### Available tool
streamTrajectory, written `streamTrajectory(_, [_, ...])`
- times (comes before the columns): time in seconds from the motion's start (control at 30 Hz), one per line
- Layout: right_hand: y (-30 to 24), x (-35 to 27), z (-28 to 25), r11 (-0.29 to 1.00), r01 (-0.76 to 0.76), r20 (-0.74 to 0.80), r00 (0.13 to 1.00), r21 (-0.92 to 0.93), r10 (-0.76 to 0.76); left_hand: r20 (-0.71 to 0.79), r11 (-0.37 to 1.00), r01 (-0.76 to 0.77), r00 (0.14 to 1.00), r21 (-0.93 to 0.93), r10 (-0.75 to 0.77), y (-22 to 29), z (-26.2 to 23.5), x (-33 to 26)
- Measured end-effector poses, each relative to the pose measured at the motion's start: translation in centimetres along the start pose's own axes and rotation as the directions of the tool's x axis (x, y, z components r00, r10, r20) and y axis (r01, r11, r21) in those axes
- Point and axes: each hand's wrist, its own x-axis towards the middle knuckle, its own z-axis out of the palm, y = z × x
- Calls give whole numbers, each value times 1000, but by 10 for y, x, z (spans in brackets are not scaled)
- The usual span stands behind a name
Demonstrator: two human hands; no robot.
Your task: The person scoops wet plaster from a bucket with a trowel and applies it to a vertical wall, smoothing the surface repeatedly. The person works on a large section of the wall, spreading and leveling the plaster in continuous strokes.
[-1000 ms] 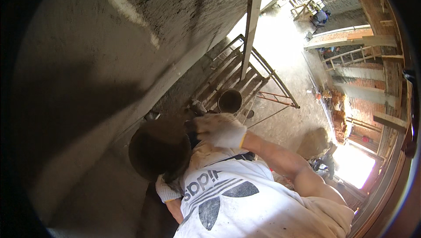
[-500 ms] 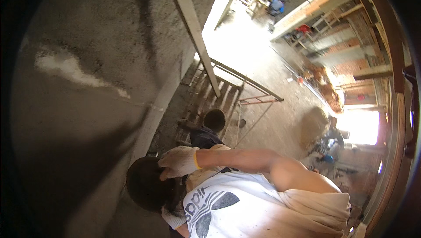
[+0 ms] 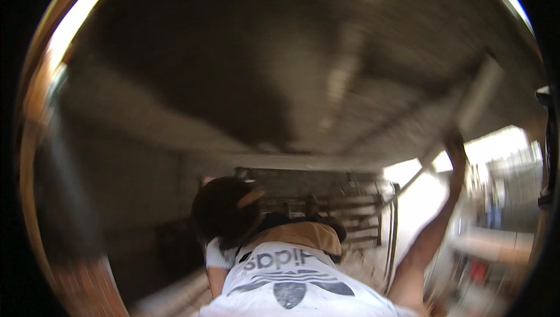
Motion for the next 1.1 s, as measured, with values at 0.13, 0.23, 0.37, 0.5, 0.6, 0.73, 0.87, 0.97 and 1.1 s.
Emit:
streamTrajectory(0.13, [34,28,3,949,56,117,988,310,-97,-13,679,144,975,-720,-220,-39,35,5])
streamTrajectory(0.23, [27,20,30,874,29,-13,1000,485,-26,141,37,175,888,-984,-437,-54,56,10])
streamTrajectory(0.37, [-42,-34,104,920,93,102,985,380,-141,119,-46,112,820,-993,-560,-57,68,5])
streamTrajectory(0.5, [-184,-102,208,851,494,427,739,180,-520,124,-168,14,737,-986,-664,-68,75,-2])
streamTrajectory(0.6, [-308,-132,274,696,588,386,580,411,-718,159,-227,1,717,-974,-679,-97,84,-20])
streamTrajectory(0.73, [-445,-141,327,523,603,251,479,602,-841,4,-71,-61,731,-996,-682,-133,92,-52])
streamTrajectory(0.87, [-543,-157,374,348,686,110,366,639,-924,6,-104,-99,697,-990,-717,-147,93,-81])
streamTrajectory(0.97, [-591,-180,416,112,652,-174,357,750,-918,-14,-79,-114,644,-990,-765,-159,91,-108])
streamTrajectory(1.1, [-628,-208,467,275,480,15,477,833,-879,-282,515,171,674,-840,-683,-187,98,-152])
